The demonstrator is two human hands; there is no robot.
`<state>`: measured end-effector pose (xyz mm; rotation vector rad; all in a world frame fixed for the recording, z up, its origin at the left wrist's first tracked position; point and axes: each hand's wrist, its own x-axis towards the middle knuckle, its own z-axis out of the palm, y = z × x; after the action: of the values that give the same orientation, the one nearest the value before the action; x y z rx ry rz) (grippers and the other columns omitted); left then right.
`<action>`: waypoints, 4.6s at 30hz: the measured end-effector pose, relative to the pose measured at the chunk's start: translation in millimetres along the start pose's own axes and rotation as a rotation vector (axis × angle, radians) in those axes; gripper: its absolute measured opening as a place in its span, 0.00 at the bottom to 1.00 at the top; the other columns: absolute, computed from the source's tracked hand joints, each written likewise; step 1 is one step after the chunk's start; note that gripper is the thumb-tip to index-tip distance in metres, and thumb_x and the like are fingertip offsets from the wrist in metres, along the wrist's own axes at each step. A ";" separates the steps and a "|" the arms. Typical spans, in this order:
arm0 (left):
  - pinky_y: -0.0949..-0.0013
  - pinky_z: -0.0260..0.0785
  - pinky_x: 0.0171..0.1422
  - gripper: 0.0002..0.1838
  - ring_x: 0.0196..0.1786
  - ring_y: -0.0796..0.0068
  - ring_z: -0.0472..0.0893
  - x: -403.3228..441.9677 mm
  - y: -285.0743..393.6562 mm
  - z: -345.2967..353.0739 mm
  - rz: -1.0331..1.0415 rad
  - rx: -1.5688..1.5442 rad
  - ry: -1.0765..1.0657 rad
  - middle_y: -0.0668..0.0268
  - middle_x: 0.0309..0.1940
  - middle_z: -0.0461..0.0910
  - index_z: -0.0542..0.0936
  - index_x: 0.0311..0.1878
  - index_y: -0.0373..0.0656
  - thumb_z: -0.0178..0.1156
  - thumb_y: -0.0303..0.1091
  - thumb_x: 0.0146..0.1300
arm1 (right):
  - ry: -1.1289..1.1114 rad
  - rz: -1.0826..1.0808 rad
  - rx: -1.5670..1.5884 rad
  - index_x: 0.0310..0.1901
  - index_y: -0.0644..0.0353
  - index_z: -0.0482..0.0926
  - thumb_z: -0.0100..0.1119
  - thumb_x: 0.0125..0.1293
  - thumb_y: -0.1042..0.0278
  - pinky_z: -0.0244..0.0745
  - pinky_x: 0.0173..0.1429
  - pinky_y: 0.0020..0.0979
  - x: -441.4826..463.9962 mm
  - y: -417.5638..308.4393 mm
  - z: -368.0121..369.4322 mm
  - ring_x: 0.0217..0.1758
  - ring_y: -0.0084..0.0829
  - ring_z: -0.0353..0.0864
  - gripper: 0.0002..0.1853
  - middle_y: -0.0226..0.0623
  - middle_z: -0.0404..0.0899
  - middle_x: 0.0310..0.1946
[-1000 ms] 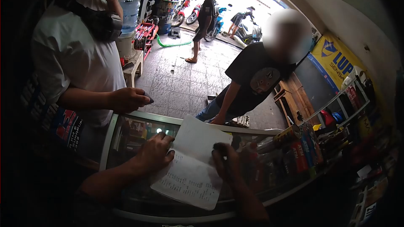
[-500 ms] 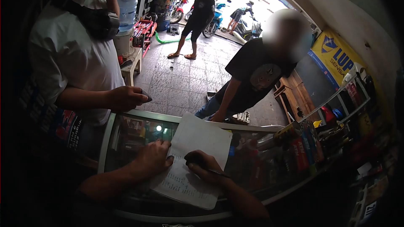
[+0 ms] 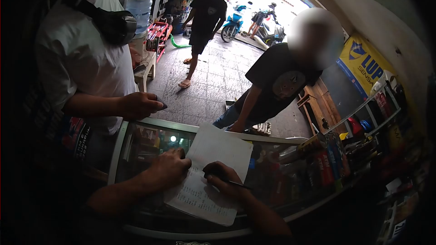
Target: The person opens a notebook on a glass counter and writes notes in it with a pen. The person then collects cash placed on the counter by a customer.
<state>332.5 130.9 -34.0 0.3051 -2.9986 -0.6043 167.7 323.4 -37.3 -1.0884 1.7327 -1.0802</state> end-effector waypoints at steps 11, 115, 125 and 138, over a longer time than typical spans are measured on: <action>0.48 0.80 0.59 0.14 0.55 0.49 0.84 0.3 -2.7 5.4 -0.079 -0.050 0.023 0.51 0.48 0.82 0.86 0.47 0.42 0.69 0.41 0.65 | 0.005 -0.014 0.015 0.59 0.65 0.77 0.58 0.74 0.66 0.76 0.67 0.40 -1.5 -2.5 2.8 0.59 0.40 0.84 0.16 0.47 0.84 0.53; 0.51 0.74 0.67 0.15 0.61 0.53 0.80 12.0 -15.3 0.5 0.149 -0.227 -0.100 0.57 0.50 0.81 0.85 0.45 0.45 0.74 0.41 0.60 | 0.026 -0.088 -0.067 0.39 0.64 0.83 0.72 0.60 0.78 0.80 0.38 0.26 5.9 8.4 3.5 0.31 0.19 0.83 0.07 0.35 0.88 0.31; 0.52 0.75 0.66 0.14 0.59 0.54 0.81 12.2 -15.7 0.7 0.159 -0.215 -0.074 0.57 0.48 0.81 0.86 0.45 0.44 0.74 0.41 0.59 | 0.040 -0.081 -0.075 0.39 0.63 0.84 0.72 0.60 0.77 0.81 0.38 0.27 5.1 9.5 4.5 0.31 0.21 0.85 0.07 0.36 0.88 0.31; 0.53 0.74 0.68 0.15 0.60 0.54 0.81 12.0 -16.1 2.8 0.169 -0.186 -0.074 0.56 0.49 0.82 0.86 0.46 0.45 0.73 0.41 0.61 | 0.029 -0.045 -0.163 0.39 0.65 0.83 0.71 0.60 0.80 0.81 0.39 0.27 8.1 1.3 3.8 0.31 0.22 0.85 0.06 0.36 0.87 0.31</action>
<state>323.3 114.9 -42.6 0.0186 -2.9657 -0.8850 168.4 315.3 -41.1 -1.2218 1.8527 -1.0002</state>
